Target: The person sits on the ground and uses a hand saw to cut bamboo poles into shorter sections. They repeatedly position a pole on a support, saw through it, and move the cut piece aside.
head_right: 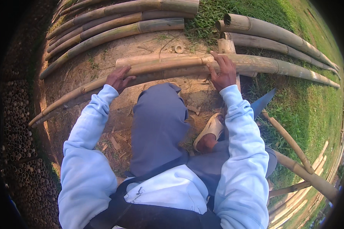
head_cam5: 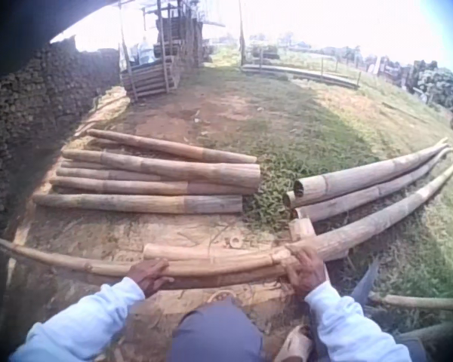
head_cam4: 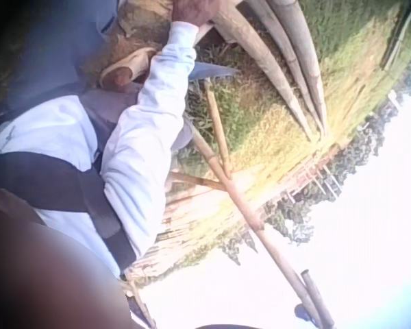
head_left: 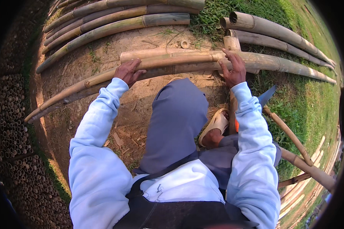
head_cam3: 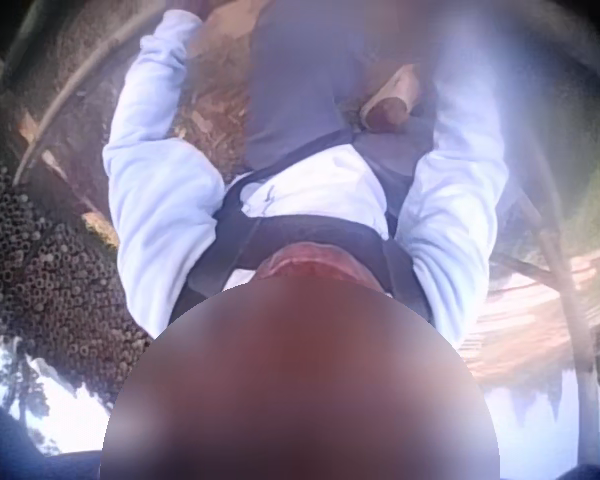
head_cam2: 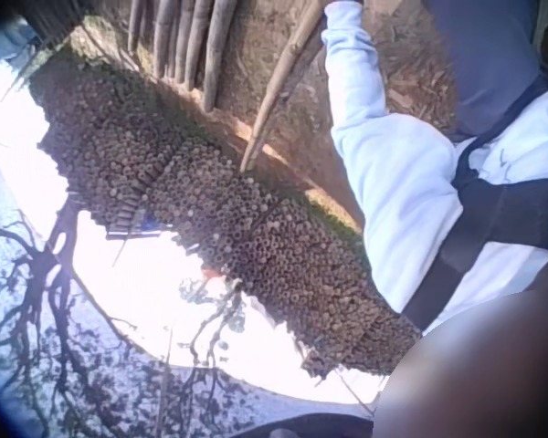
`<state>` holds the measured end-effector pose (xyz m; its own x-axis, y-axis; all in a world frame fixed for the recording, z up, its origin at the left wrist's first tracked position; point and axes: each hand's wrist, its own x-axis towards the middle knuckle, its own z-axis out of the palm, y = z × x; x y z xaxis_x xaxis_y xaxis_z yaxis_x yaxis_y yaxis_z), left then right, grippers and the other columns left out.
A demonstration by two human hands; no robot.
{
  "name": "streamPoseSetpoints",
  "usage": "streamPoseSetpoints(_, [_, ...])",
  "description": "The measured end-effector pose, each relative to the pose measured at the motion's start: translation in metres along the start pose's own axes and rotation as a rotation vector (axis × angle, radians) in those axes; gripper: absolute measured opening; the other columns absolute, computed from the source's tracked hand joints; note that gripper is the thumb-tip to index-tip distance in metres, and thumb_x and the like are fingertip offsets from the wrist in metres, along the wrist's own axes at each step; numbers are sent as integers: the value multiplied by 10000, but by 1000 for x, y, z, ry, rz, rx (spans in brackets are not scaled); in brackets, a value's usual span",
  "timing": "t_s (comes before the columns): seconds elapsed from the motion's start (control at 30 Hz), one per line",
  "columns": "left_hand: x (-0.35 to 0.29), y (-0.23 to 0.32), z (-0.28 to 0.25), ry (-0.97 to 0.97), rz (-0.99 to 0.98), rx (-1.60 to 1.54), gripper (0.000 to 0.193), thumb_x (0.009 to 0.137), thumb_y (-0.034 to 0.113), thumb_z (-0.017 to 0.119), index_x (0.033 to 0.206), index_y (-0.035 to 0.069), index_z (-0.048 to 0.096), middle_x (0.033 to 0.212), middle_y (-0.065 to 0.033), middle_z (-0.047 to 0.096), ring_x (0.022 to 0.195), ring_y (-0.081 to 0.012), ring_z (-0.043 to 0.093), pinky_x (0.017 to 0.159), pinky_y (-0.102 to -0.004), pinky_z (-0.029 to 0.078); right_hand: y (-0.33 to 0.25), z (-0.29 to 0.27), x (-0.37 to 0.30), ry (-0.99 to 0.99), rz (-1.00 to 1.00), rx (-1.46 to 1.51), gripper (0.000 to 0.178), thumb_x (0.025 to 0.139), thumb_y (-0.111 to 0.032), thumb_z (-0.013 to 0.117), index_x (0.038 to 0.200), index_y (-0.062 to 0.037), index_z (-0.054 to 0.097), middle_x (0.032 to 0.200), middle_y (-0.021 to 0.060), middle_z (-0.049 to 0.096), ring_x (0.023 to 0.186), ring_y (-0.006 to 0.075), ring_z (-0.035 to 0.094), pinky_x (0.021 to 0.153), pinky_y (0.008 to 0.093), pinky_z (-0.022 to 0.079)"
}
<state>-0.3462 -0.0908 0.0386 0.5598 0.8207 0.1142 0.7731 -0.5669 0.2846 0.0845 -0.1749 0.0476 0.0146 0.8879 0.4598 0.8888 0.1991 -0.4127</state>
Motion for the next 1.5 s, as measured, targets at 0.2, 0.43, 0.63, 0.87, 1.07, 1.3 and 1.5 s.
streamPoseSetpoints(0.2, [4,-4,7,30,18,-14,489,893,406,701,1261,97,611,1222,-150,669,1097,-371,644,907,-450,535,45,-78,-99,-237,427,-218,427,864,-443,731,933,-60,555,788,123,608,698,304,634,640,429,503])
streamPoseSetpoints(0.43, [7,-2,1,-101,-47,-73,476,917,394,671,1341,199,577,1295,-129,642,1165,-364,623,953,-449,530,40,-69,-190,-604,586,-428,612,750,-576,773,909,-25,559,872,194,679,831,372,677,739,468,535])
streamPoseSetpoints(0.63, [14,-1,9,-162,24,132,668,927,413,645,1521,293,365,1483,-189,467,1362,-407,452,1116,-468,412,39,-34,-219,-498,1010,-414,518,795,-376,738,1131,-34,543,1026,276,687,977,427,674,879,502,531])
streamPoseSetpoints(0.87, [25,-2,26,-220,33,318,748,963,354,583,1577,176,194,1543,-210,354,1425,-411,361,1185,-487,304,-7,-104,-201,859,1098,166,246,827,-168,740,929,3,595,782,116,622,743,278,620,729,421,482])
streamPoseSetpoints(1.07, [53,14,45,-264,48,222,693,999,460,450,1569,154,200,1532,-197,366,1436,-400,346,1198,-486,272,-118,-172,-203,824,742,619,110,950,-76,665,929,-38,564,682,-3,548,521,66,477,484,226,397])
streamPoseSetpoints(1.3, [75,47,53,-308,65,186,730,938,306,560,1549,91,222,1510,-215,402,1409,-401,386,1175,-480,313,-150,-151,-194,503,612,672,115,937,-59,668,1017,18,641,737,9,590,577,74,511,537,242,422])
streamPoseSetpoints(1.5, [95,58,51,-404,68,138,1039,727,320,820,1544,72,226,1468,-228,450,1338,-411,473,1097,-459,424,-122,-102,-187,256,531,635,243,925,-32,670,1152,51,646,840,15,637,689,69,552,635,223,455])
